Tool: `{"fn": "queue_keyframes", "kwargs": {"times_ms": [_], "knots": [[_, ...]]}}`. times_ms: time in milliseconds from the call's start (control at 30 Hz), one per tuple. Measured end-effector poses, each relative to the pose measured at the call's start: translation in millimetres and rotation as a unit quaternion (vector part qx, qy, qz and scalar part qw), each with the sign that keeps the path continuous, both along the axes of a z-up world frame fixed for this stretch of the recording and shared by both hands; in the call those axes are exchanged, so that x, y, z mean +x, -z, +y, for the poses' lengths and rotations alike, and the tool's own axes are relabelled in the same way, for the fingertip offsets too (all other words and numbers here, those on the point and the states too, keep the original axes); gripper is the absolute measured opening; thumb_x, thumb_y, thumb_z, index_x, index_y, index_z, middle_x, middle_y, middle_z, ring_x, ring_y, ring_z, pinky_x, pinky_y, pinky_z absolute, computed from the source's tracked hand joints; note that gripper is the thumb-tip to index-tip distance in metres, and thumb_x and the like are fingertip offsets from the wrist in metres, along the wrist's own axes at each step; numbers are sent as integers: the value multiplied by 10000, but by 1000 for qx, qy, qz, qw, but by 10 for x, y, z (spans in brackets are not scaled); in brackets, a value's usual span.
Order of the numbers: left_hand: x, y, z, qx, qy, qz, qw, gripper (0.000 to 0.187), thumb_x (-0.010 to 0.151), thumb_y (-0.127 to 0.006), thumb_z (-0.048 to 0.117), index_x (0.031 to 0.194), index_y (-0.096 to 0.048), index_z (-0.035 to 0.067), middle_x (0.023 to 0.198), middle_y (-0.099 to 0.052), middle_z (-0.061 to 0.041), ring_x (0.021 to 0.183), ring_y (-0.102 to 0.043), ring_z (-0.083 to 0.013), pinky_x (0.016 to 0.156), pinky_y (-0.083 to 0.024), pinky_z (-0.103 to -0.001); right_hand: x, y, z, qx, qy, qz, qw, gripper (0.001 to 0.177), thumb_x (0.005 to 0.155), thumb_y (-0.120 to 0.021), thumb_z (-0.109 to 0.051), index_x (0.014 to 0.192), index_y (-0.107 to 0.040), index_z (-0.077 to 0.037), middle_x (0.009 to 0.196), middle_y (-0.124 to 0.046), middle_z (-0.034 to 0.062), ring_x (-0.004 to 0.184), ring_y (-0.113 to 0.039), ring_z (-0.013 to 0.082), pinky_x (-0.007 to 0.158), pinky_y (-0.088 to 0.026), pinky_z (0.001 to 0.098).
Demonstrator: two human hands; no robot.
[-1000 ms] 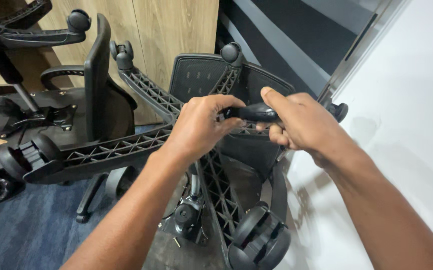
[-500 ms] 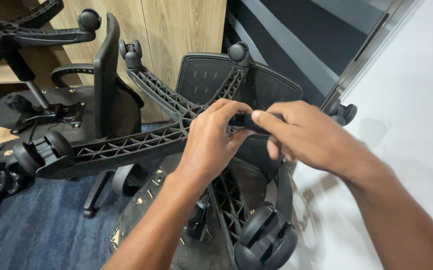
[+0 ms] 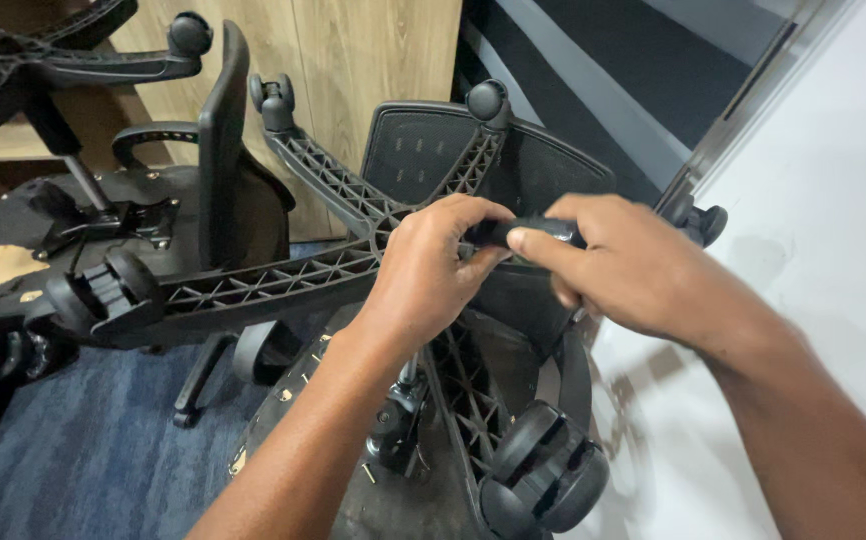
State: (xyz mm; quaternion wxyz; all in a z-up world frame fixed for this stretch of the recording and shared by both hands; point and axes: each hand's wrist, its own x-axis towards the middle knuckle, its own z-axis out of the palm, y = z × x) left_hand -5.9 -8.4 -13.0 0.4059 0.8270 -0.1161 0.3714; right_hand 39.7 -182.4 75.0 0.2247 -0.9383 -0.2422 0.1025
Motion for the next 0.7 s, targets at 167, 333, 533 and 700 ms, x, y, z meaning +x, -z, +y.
{"fn": "queue_keyframes", "kwargs": {"times_ms": [167, 333, 533, 700], "knots": [[-46, 9, -6, -8, -16, 14, 1000, 305, 778, -810, 79, 1067, -715, 64, 983, -727, -115, 904, -716, -296, 756, -554, -373, -17, 105, 4, 150, 46, 149, 976, 590, 998, -523, -524, 882, -745, 10, 514, -563, 65, 413, -450, 132, 412, -361, 289], [-11, -47, 68, -2, 13, 55, 998, 299, 798, -809, 114, 1083, -727, 79, 991, -745, -104, 885, -729, -281, 754, -556, -370, -1, 62, -31, 116, 33, 91, 988, 575, 953, -578, -547, 940, -738, 5, 554, -631, 32, 451, -534, 90, 441, -417, 249], [-21, -81, 87, 0, 24, 70, 997, 324, 785, -811, 115, 1093, -724, 74, 989, -731, -107, 861, -719, -292, 754, -552, -372, 23, 65, -63, 85, -48, -42, 994, 456, 922, -605, -472, 967, -686, -25, 590, -687, 10, 482, -579, 52, 455, -450, 233], [-59, -23, -5, 25, 4, -4, 1000, 352, 721, -813, 83, 1063, -732, 70, 996, -720, -108, 907, -716, -301, 774, -553, -371, 75, 176, -61, 171, 72, 192, 964, 657, 1031, -471, -554, 815, -672, 32, 521, -604, 84, 378, -435, 121, 414, -375, 270]]}}
